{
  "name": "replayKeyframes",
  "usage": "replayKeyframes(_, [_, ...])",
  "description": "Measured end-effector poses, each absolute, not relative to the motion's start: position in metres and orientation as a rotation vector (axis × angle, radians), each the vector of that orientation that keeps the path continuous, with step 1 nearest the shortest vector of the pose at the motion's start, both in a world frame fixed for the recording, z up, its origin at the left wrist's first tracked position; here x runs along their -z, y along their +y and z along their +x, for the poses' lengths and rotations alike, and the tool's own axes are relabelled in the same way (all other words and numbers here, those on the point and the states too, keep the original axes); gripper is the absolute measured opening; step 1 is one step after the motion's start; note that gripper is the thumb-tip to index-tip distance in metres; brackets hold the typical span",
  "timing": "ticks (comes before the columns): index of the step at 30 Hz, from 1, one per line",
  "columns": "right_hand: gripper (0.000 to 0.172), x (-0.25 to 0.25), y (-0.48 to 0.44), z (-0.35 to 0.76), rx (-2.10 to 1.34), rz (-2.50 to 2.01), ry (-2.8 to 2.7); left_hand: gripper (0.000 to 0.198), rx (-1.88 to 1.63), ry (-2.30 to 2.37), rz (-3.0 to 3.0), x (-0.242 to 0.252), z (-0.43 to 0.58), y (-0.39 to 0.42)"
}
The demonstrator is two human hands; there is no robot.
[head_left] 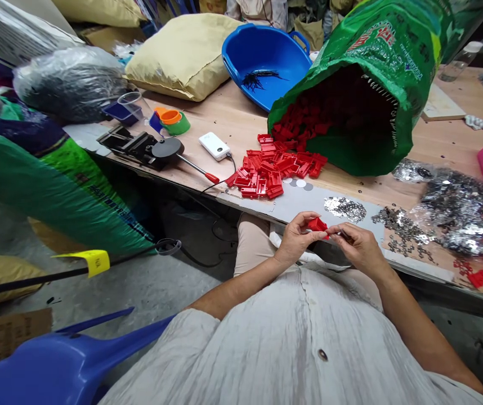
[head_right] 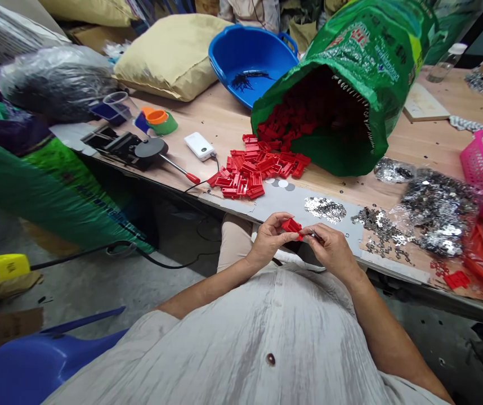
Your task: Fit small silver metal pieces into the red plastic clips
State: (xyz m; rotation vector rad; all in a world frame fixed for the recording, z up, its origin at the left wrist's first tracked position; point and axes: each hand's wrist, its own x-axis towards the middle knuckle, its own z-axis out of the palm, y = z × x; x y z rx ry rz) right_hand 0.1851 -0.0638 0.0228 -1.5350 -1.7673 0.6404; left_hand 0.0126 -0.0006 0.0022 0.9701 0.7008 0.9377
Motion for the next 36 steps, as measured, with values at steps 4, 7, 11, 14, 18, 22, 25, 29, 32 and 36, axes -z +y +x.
replayKeyframes(4, [0.016,-0.023,-0.062,0.19,-0.658,-1.463,-1.844,0.053,-0.836,0.636,0.776,-0.003,0.01,0.002])
replayKeyframes(7, [0.015,-0.023,-0.06,0.192,-0.663,-1.411,-1.872,0.055,-0.764,0.621,0.694,-0.007,0.007,0.002])
replayKeyframes(11, [0.014,-0.023,-0.057,0.19,-0.641,-1.357,-1.836,0.055,-0.727,0.614,0.635,-0.011,0.004,0.003])
replayKeyframes(14, [0.015,-0.023,-0.056,0.189,-0.577,-1.363,-1.767,0.055,-0.728,0.614,0.62,-0.014,0.004,0.003])
replayKeyframes(18, [0.016,-0.022,-0.058,0.189,-0.6,-1.367,-1.691,0.055,-0.733,0.608,0.619,-0.015,0.005,0.003])
replayKeyframes(22, [0.014,-0.022,-0.061,0.189,-0.569,-1.382,-1.732,0.055,-0.727,0.608,0.61,-0.012,0.005,0.003])
replayKeyframes(25, [0.014,-0.023,-0.063,0.188,-0.528,-1.456,-1.719,0.054,-0.729,0.605,0.599,-0.01,0.005,0.003])
replayKeyframes(29, [0.005,-0.026,-0.064,0.184,-0.485,-1.423,-1.725,0.052,-0.733,0.595,0.585,-0.012,0.006,0.003])
replayKeyframes(32, [0.006,-0.028,-0.062,0.183,-0.485,-1.316,-1.79,0.052,-0.725,0.585,0.585,-0.013,0.006,0.003])
replayKeyframes(36, [0.014,-0.027,-0.06,0.186,-0.513,-1.229,-1.873,0.053,-0.707,0.585,0.591,-0.013,0.005,0.002])
